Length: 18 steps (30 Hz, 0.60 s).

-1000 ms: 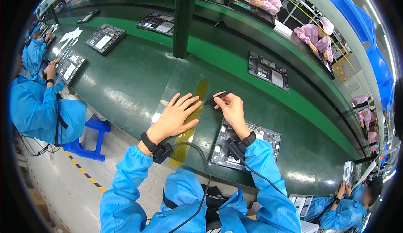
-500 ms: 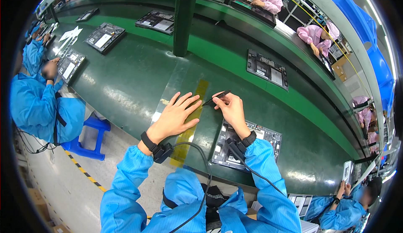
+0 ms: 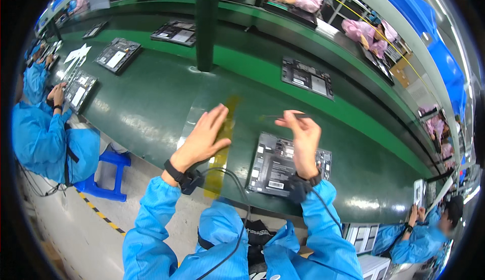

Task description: The recorder is assembling a tablet or laptop component on a factory assembly line, specifically connecting internal cables and battery components using tweezers.

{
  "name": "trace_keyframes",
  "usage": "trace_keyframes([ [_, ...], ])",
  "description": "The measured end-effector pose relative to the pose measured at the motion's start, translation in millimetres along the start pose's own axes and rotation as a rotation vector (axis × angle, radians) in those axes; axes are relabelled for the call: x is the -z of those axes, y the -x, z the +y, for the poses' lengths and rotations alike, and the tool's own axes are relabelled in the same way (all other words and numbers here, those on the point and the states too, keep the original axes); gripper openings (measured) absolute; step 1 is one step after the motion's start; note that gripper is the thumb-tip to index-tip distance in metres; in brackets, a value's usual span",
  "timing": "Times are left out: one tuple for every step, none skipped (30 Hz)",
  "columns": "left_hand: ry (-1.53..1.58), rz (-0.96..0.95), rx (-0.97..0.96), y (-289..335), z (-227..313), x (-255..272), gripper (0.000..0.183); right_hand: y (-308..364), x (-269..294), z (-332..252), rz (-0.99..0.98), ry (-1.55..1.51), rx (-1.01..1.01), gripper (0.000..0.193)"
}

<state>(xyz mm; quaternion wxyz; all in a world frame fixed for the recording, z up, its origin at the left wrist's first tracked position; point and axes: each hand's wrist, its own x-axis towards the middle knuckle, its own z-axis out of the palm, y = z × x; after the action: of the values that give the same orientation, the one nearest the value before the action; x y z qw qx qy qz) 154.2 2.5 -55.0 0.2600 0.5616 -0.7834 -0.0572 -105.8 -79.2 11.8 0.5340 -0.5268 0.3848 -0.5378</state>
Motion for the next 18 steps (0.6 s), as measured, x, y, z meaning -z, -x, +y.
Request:
trace_keyframes([
  [0.114,0.119,0.028,-1.2,5.7,3.7,0.069,14.4,19.9,-18.2,0.097,0.02,0.036,0.023],
  [0.231,0.23,0.062,-2.3,15.8,9.6,0.068,31.7,39.8,-34.0,0.195,0.04,0.07,0.026],
  [0.249,0.195,0.131,3.0,36.4,22.0,0.063,50.5,58.8,-41.4,0.346,0.037,0.068,0.027],
  [0.377,0.083,0.228,16.1,51.2,26.4,0.063,69.2,77.9,-45.3,0.493,0.035,0.069,0.028],
  [0.616,0.002,0.322,27.7,65.1,18.5,0.065,90.1,104.5,-42.4,0.582,0.06,0.083,0.029],
  [0.841,-0.081,0.42,40.0,79.7,13.4,0.066,110.6,130.8,-33.0,0.664,0.076,0.097,0.029],
  [0.959,-0.107,0.406,56.2,87.8,-1.7,0.068,128.3,147.7,-18.6,0.702,0.017,0.062,0.028],
  [1.074,-0.134,0.393,69.3,94.6,-15.5,0.07,140.0,153.7,-5.8,0.719,0.01,0.064,0.028],
  [1.027,-0.128,0.32,71.5,106.8,-20.9,0.073,151.6,158.6,5.0,0.752,-0.087,0.003,0.028],
  [1.026,-0.151,0.308,73.9,118.2,-20.3,0.073,158.9,153.4,9.9,0.775,-0.195,-0.063,0.028],
  [1.21,-0.176,0.391,75.3,129.9,-18.0,0.075,159.1,149.2,14.1,0.795,-0.215,-0.089,0.028],
  [1.392,-0.204,0.476,78.1,139.6,-16.9,0.076,155.7,145.3,17.3,0.802,-0.243,-0.076,0.029],
  [1.302,-0.243,0.454,83.2,148.3,-17.6,0.074,149.8,147.5,17.3,0.8,-0.223,-0.072,0.029],
  [1.296,-0.265,0.443,88.4,154.0,-15.7,0.074,143.0,150.4,15.4,0.797,-0.202,-0.068,0.03],
  [1.111,-0.299,0.361,89.8,160.3,-12.7,0.073,137.6,153.4,10.4,0.807,-0.217,-0.053,0.03],
  [0.926,-0.326,0.276,88.9,165.2,-10.3,0.072,136.0,157.7,7.2,0.827,-0.22,-0.044,0.03],
  [0.741,-0.222,0.242,84.1,169.5,-8.5,0.068,135.8,162.4,4.4,0.832,-0.208,-0.045,0.031],
  [0.742,-0.231,0.233,72.3,176.0,-4.2,0.068,138.4,167.9,2.6,0.83,-0.196,-0.05,0.031],
])
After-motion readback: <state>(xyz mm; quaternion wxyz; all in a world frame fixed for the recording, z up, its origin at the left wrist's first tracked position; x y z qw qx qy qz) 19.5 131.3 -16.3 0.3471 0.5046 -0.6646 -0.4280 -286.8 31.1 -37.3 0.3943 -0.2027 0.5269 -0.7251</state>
